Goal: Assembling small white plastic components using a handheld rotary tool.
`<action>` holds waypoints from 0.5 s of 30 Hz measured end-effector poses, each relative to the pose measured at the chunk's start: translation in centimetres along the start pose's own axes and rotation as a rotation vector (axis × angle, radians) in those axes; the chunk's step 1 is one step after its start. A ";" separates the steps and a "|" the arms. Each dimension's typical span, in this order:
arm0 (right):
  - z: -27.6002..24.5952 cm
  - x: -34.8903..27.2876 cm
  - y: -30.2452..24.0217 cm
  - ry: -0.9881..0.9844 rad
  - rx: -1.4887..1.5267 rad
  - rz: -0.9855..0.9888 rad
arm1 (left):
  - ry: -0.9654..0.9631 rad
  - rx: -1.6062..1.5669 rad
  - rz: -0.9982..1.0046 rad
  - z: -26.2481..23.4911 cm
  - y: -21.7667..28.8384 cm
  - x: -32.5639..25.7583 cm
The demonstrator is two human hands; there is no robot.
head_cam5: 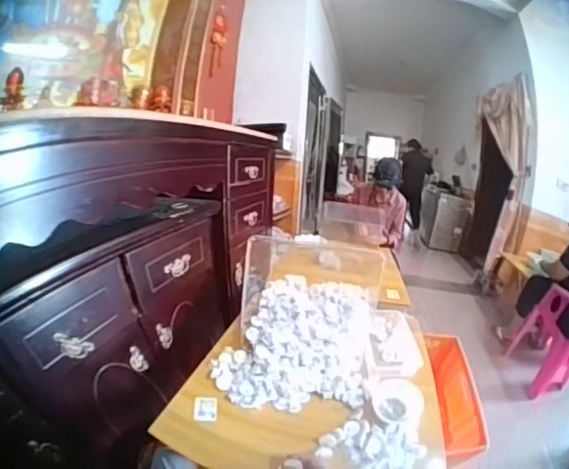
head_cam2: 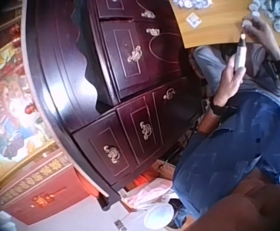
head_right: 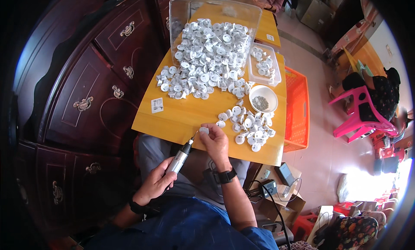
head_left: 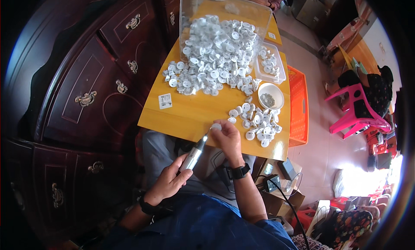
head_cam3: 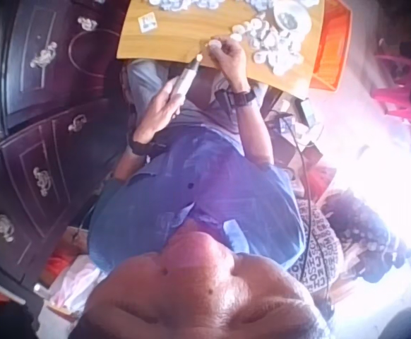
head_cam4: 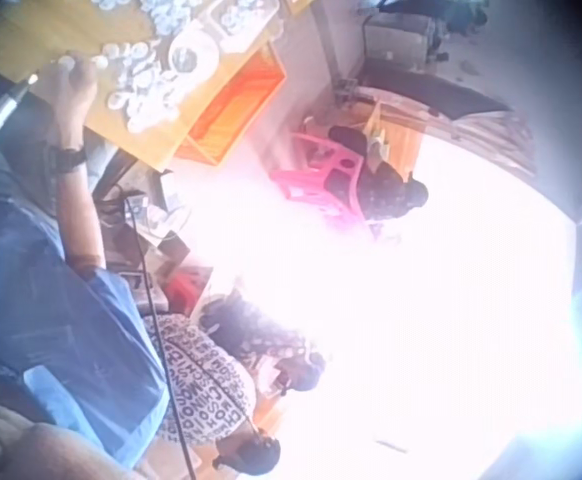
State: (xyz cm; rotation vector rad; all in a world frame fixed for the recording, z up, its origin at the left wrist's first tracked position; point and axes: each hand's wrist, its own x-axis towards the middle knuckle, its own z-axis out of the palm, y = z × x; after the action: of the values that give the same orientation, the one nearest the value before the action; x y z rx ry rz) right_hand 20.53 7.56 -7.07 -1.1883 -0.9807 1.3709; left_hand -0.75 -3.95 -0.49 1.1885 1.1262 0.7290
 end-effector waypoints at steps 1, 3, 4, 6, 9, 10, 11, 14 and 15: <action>0.0 0.0 0.1 0.002 0.002 0.000 | 0.004 0.025 0.004 0.0 0.0 0.1; 0.1 -0.1 0.3 0.006 -0.027 -0.027 | 0.009 0.039 0.003 0.1 -0.1 0.2; 0.0 0.0 0.5 0.009 -0.026 -0.028 | 0.015 0.050 0.004 0.2 -0.2 0.3; 0.0 0.1 0.9 0.010 -0.070 -0.050 | 0.014 0.062 0.004 0.2 -0.3 0.4; -0.1 0.1 0.9 0.012 -0.093 -0.027 | 0.018 0.089 0.005 0.1 -0.4 0.6; -0.1 0.2 1.0 0.013 -0.093 -0.026 | 0.022 0.106 0.008 0.1 -0.4 0.6; -0.2 0.2 1.2 0.014 -0.107 -0.033 | 0.021 0.105 0.007 0.1 -0.5 0.7; -0.1 0.2 1.1 0.009 -0.114 -0.040 | 0.026 0.126 0.022 0.1 -0.6 0.7; -0.1 0.2 1.0 0.005 -0.108 -0.040 | 0.030 0.125 0.027 0.1 -0.6 0.8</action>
State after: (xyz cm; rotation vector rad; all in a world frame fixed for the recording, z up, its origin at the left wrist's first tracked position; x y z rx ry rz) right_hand 20.47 7.58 -8.05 -1.2454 -1.0808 1.2965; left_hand -0.50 -3.43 -1.29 1.3034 1.1969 0.7069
